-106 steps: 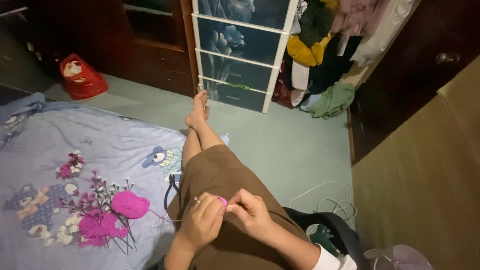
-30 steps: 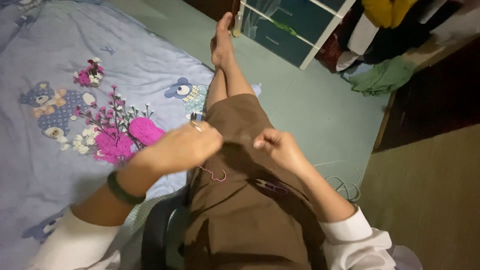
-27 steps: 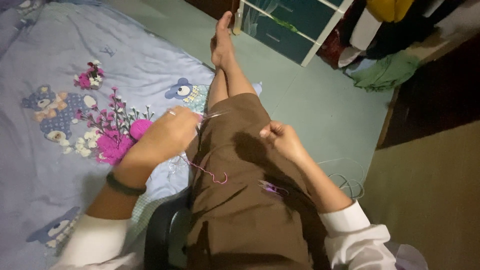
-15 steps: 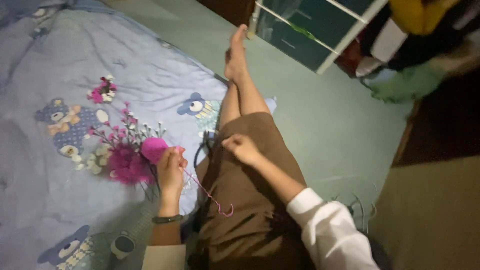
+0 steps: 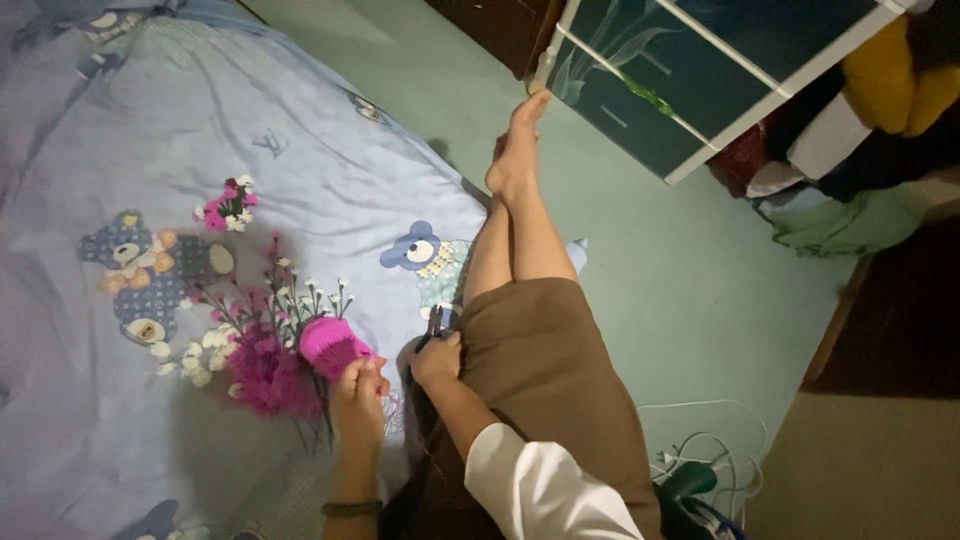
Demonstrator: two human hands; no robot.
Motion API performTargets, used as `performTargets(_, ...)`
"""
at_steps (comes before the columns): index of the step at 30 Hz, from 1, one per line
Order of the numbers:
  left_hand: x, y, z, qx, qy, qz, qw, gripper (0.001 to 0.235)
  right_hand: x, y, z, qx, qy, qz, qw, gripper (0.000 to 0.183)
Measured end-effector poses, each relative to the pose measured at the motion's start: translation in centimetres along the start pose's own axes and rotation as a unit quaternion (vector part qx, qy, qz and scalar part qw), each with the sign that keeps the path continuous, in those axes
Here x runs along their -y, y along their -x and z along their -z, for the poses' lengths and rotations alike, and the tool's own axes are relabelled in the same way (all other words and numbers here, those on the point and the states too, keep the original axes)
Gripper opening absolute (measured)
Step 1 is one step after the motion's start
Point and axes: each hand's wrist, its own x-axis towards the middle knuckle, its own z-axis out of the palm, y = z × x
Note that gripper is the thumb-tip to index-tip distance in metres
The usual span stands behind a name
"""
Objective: Organizing and assembling decorative pink floral pieces by attaching yarn components to stems using a small purple tool.
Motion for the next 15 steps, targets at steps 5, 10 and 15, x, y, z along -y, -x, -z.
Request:
performTargets(5, 3.5, -1.0, -1.1, 0.023, 0.068, -0.038, 0.997, 0.039, -1.3, -4.2, -3.5, -0.006, 0.099, 0.077, 0.992, 0.042)
performTargets(10, 3.8, -1.2, -1.1, 0.038, 0.14, -0.044, 0.988, 0.035, 0.1, -0.4, 4.3, 0.056, -0.237, -0.06, 0.968, 0.066)
performTargets(15, 5.7, -2.2, -2.0, 0.051, 0.115, -0.144, 0.982, 0.026, -2.8, -0.9, 5.2, 0.325, -0.723, -0.044, 0.609, 0.019)
